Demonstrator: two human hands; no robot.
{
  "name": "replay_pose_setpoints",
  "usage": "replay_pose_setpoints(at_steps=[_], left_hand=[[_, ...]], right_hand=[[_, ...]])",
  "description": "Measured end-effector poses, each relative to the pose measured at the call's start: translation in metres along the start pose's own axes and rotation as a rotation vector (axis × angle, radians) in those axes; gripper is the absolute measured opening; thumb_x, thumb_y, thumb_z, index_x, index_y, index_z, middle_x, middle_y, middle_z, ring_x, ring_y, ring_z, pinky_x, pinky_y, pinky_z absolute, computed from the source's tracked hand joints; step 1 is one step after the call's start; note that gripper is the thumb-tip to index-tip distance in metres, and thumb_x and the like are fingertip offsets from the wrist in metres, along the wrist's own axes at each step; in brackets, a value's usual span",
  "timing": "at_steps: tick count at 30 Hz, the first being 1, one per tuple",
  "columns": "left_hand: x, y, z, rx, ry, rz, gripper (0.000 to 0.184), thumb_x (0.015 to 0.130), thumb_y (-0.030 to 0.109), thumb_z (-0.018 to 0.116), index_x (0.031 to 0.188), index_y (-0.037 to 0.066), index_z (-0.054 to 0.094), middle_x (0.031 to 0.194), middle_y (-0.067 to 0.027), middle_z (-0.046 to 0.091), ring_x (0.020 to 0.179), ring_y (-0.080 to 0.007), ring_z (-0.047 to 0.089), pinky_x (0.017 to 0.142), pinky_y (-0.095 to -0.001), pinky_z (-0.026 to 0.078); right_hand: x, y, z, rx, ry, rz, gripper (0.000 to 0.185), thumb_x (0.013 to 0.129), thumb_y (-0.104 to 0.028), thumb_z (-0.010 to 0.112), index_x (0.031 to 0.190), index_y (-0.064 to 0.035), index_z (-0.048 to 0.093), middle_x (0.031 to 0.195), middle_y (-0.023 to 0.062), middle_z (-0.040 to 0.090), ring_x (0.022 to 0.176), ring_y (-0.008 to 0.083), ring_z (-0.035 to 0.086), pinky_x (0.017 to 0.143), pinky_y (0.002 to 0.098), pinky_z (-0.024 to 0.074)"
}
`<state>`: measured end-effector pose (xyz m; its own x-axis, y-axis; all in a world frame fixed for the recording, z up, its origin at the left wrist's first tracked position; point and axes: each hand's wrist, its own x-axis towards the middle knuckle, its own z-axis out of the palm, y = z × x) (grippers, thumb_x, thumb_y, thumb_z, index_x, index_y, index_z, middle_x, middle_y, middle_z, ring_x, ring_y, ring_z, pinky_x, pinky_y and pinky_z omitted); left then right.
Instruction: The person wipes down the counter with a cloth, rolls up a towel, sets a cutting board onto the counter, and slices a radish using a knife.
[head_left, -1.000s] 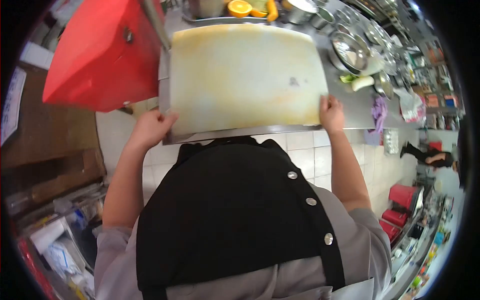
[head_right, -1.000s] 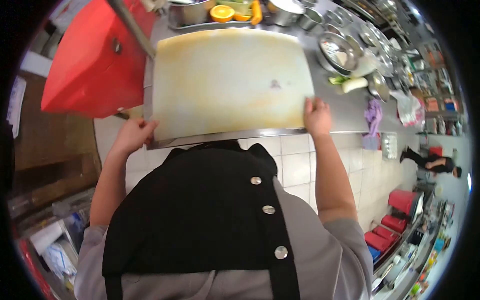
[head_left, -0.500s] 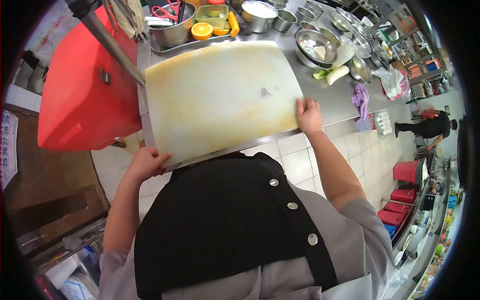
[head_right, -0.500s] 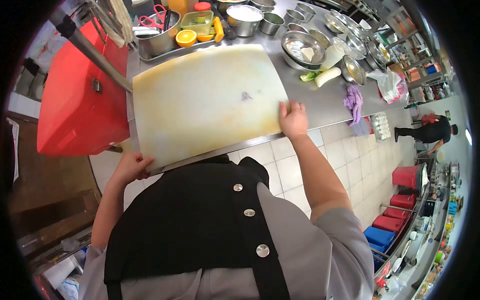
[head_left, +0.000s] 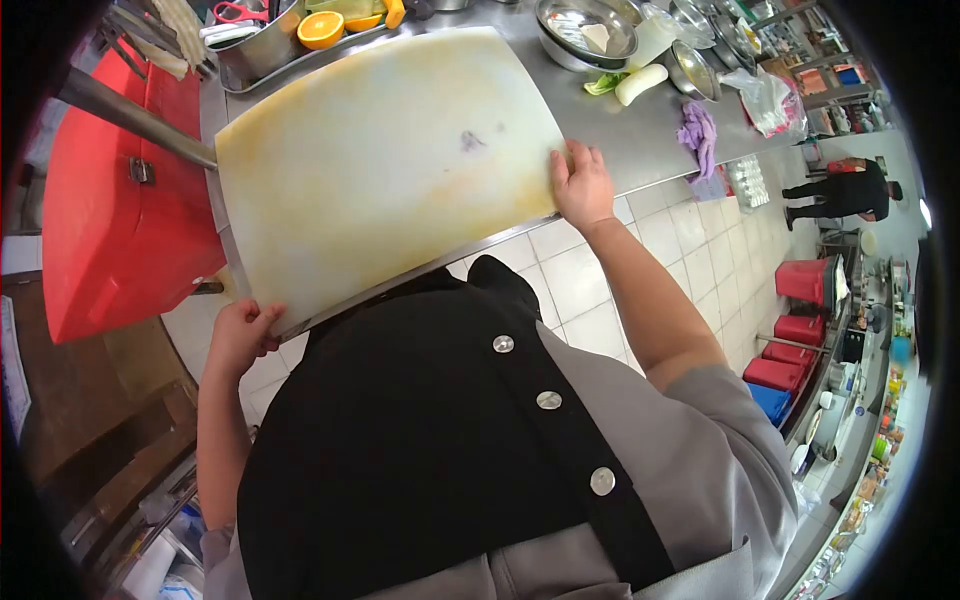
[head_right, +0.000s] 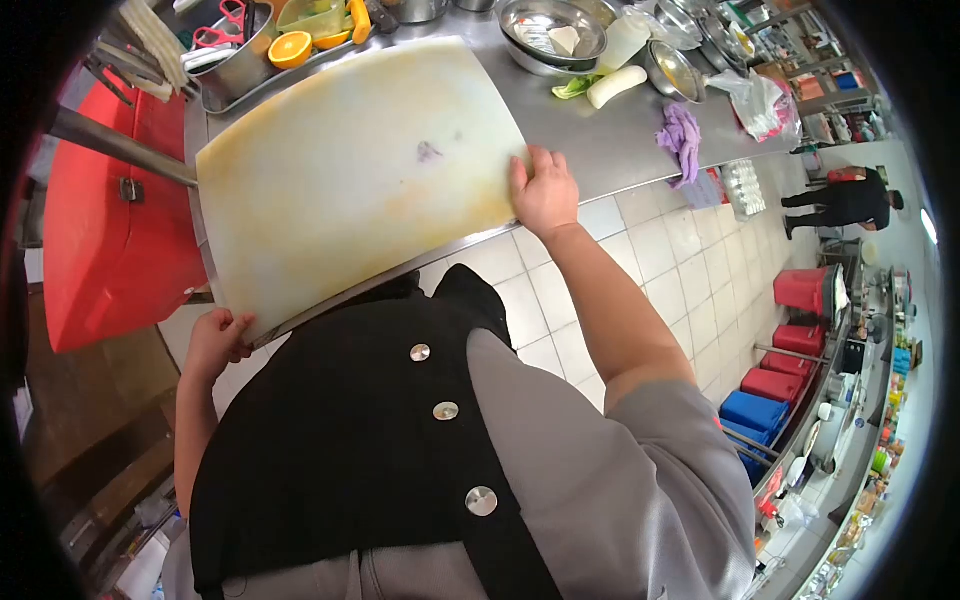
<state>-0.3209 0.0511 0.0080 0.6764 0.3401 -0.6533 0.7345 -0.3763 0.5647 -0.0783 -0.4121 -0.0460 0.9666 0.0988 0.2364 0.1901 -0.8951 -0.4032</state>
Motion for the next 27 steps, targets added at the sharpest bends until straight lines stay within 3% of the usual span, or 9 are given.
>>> replay_pose_setpoints(at_steps=[6,9,12,13,15,18,20,22,27], left_hand=[[-0.008,-0.008,0.005,-0.023,0.047,-0.003,0.038,0.092,0.035,0.074,0.077,0.005,0.056,0.064,-0.0054,0.063,0.056,-0.0130,0.066,0.046,-0.0250,0.047],[-0.013,0.008,0.001,0.049,0.034,-0.104,0.036,0.090,0.034,0.076,0.082,0.003,0.060,0.063,-0.0059,0.062,0.057,-0.0152,0.066,0.050,-0.0297,0.050],[-0.022,0.029,-0.005,0.395,0.256,0.059,0.035,0.086,0.031,0.077,0.092,-0.001,0.064,0.078,-0.0120,0.067,0.077,-0.0241,0.069,0.068,-0.0365,0.053],[-0.024,0.037,-0.004,0.516,0.321,0.105,0.036,0.085,0.030,0.078,0.095,-0.002,0.065,0.083,-0.0140,0.069,0.083,-0.0271,0.070,0.074,-0.0388,0.054],[-0.016,0.064,0.000,0.410,0.429,0.193,0.038,0.085,0.030,0.077,0.101,-0.002,0.066,0.095,-0.0166,0.069,0.092,-0.0294,0.069,0.080,-0.0387,0.054],[0.015,0.099,0.014,0.387,0.601,0.543,0.042,0.089,0.030,0.073,0.115,-0.002,0.065,0.113,-0.0208,0.066,0.108,-0.0339,0.065,0.093,-0.0407,0.051],[0.041,0.135,0.021,0.416,0.579,0.680,0.044,0.091,0.029,0.071,0.124,0.001,0.062,0.125,-0.0222,0.062,0.119,-0.0351,0.059,0.102,-0.0419,0.046],[0.086,0.159,0.024,0.434,0.598,0.840,0.041,0.092,0.027,0.069,0.121,-0.001,0.063,0.127,-0.0211,0.062,0.123,-0.0374,0.057,0.105,-0.0430,0.045],[0.194,0.209,0.013,0.427,0.631,0.823,0.048,0.094,0.030,0.066,0.129,-0.003,0.060,0.136,-0.0221,0.058,0.132,-0.0357,0.051,0.113,-0.0424,0.039]], right_hand=[[-0.009,0.006,0.002,0.011,0.024,-0.022,0.038,0.097,-0.037,0.059,0.119,-0.0063,0.063,0.111,0.0193,0.064,0.094,0.0401,0.065,0.083,0.0490,0.0538],[-0.005,0.010,0.002,0.054,0.069,-0.042,0.033,0.096,-0.037,0.061,0.109,-0.0073,0.066,0.101,0.0153,0.067,0.088,0.0373,0.066,0.079,0.0462,0.0543],[0.018,0.030,-0.015,0.207,-0.170,0.007,0.028,0.097,-0.035,0.062,0.093,-0.0078,0.068,0.087,0.0113,0.067,0.081,0.0339,0.065,0.074,0.0431,0.0531],[0.022,0.039,-0.012,0.206,-0.063,-0.070,0.027,0.098,-0.033,0.062,0.089,-0.0078,0.068,0.084,0.0107,0.067,0.079,0.0333,0.064,0.072,0.0426,0.0525],[0.025,0.055,0.001,0.198,0.140,-0.213,0.029,0.099,-0.029,0.060,0.081,-0.0078,0.067,0.078,0.0094,0.066,0.075,0.0322,0.063,0.069,0.0416,0.0511],[0.024,0.056,0.004,0.301,0.170,-0.201,0.027,0.101,-0.023,0.058,0.080,-0.0082,0.066,0.079,0.0108,0.066,0.073,0.0331,0.062,0.068,0.0426,0.0503],[0.027,0.057,0.008,0.287,0.217,-0.175,0.027,0.101,-0.022,0.058,0.080,-0.0077,0.067,0.078,0.0114,0.065,0.073,0.0335,0.062,0.067,0.0428,0.0505],[0.027,0.056,0.010,0.283,0.271,-0.136,0.027,0.101,-0.022,0.058,0.080,-0.0071,0.067,0.078,0.0118,0.065,0.074,0.0340,0.063,0.067,0.0436,0.0504],[0.029,0.048,0.004,0.146,0.273,-0.135,0.024,0.099,-0.022,0.061,0.082,-0.0066,0.067,0.079,0.0134,0.065,0.074,0.0361,0.063,0.066,0.0452,0.0505]])
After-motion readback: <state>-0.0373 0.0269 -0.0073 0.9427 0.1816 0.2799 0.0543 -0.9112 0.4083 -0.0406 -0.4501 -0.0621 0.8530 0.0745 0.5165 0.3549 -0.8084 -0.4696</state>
